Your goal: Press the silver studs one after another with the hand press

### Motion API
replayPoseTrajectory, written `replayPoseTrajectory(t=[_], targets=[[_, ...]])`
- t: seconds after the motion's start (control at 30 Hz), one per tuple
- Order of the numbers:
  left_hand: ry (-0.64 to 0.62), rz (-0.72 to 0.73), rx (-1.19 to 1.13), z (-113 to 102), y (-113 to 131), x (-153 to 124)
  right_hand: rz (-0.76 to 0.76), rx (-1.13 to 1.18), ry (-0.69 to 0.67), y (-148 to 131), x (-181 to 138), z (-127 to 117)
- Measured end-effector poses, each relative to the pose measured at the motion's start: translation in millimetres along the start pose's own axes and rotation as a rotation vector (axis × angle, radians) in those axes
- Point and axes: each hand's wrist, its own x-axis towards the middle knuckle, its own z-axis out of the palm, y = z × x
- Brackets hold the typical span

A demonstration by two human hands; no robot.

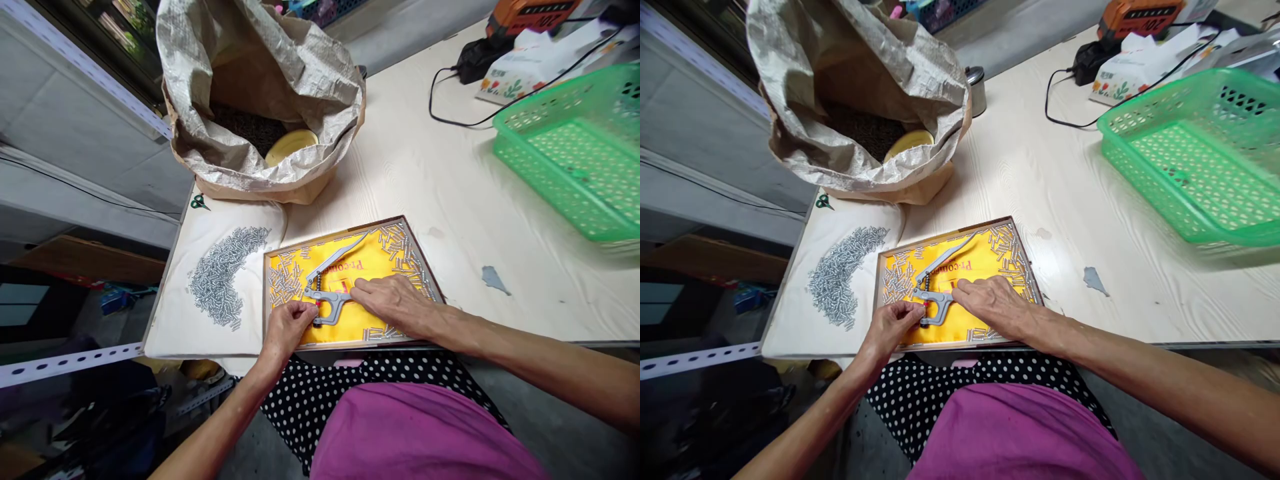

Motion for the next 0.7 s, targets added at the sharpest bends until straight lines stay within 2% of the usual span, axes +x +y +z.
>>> replayPoseTrajectory(t=[0.17, 0.37, 0.5, 0.7], targets=[[0.024, 0.001, -0.013, 1, -3, 2, 0.010, 0.009, -0.025, 1, 0, 2], [-0.042, -0.006, 0.097, -3, 7, 1, 0.021, 0.044, -0.069, 1, 1, 4], [-0.036, 0.014, 0.148, -4, 5, 0, 0.051, 0.034, -0.086, 0, 2, -1], [-0.012, 0.082, 0.175, -1, -3, -2, 0.069, 0.015, 0.028, 20, 12, -20]])
